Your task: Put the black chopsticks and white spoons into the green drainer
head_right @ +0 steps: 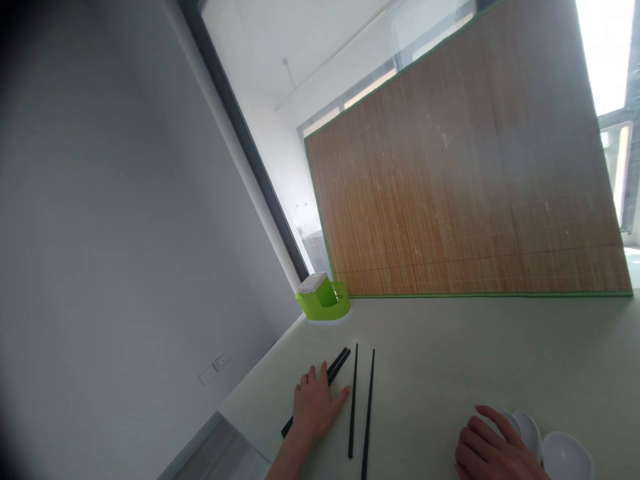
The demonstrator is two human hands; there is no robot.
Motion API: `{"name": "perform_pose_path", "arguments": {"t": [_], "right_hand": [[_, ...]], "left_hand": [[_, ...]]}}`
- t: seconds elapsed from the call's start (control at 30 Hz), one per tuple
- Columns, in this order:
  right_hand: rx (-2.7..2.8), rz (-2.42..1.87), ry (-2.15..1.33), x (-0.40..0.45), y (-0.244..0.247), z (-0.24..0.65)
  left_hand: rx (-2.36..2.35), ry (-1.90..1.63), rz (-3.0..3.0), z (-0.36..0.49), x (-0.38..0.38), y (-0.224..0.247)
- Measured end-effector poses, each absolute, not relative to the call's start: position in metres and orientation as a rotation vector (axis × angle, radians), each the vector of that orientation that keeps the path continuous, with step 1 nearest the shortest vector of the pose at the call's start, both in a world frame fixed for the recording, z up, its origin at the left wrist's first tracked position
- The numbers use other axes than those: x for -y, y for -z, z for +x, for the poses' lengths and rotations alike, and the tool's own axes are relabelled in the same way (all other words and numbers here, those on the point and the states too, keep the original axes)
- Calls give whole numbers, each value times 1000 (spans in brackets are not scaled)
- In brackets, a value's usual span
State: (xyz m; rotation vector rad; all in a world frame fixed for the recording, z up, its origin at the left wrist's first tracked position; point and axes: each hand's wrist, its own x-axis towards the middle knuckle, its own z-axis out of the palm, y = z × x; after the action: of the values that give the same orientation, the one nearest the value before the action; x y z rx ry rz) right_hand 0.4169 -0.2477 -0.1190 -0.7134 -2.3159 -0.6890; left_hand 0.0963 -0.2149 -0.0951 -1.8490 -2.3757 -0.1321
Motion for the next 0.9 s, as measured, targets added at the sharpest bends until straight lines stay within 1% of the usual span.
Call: {"name": "perform_pose_path", "arguments": {"t": [0.1, 0.23, 0.37, 0.57, 0.77, 0.9], "right_hand": [[2307, -707, 686, 249, 118, 416], [2317, -714, 670, 250, 120, 416], [2303, -725, 666, 250, 119, 415], [2290, -723, 658, 250, 118, 415], [2289, -777, 542, 249, 130, 416], [2262, -826, 420, 247, 140, 418]], "left_hand": [[2442, 77, -1864, 109, 220, 111], [2357, 141, -1931, 140, 226, 124], [2318, 182, -2081, 171, 227, 120], [2385, 78, -2310, 218, 239, 115], [2544, 98, -2425, 272, 259, 123], [2618, 114, -2482, 292, 262, 125]]}}
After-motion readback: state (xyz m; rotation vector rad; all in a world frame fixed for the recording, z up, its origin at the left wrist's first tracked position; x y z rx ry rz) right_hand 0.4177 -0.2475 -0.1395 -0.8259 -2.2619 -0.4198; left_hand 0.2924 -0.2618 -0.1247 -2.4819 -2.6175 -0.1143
